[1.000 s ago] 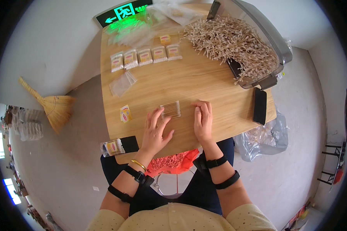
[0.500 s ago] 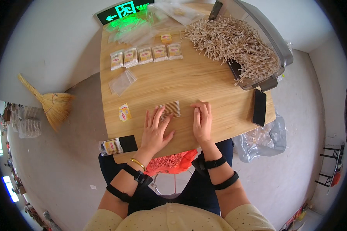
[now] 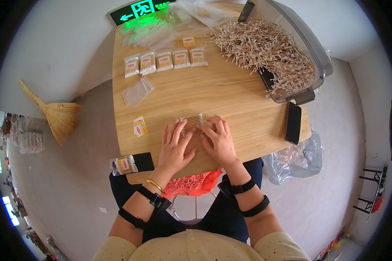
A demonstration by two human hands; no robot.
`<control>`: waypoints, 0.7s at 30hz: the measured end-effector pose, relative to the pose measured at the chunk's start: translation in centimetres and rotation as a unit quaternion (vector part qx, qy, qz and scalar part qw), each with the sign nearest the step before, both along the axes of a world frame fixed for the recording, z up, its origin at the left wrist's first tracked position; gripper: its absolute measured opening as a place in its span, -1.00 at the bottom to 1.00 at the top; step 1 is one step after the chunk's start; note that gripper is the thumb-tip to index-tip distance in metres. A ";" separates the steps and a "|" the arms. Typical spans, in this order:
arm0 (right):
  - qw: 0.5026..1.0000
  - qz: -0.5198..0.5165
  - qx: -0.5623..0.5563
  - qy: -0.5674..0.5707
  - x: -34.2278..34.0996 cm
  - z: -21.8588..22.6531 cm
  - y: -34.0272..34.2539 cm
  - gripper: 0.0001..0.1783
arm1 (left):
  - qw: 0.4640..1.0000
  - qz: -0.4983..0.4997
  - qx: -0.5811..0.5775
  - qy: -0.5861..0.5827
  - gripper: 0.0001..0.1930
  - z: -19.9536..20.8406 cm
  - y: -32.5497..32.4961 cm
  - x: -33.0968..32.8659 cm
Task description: The recorder aligns cotton swabs on a table and places them into small plastic bags.
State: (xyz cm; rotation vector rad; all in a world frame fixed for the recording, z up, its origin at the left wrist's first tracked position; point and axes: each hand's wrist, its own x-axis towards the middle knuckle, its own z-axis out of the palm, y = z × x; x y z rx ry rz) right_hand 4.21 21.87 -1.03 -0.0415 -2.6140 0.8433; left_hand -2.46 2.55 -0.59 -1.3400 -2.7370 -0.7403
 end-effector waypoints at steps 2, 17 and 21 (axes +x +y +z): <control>1.000 0.004 -0.013 -0.011 -0.1 -0.3 -0.1 -0.59 | 1.000 0.001 0.002 0.003 -0.31 -0.1 -0.2 0.0; 0.997 -0.008 -0.071 -0.016 -0.1 0.1 0.0 -0.62 | 0.995 0.034 -0.088 0.022 -0.21 0.3 0.6 0.1; 0.999 -0.020 -0.026 -0.025 -0.6 0.3 -0.3 -0.56 | 0.995 0.032 -0.088 0.014 -0.21 0.1 0.5 0.1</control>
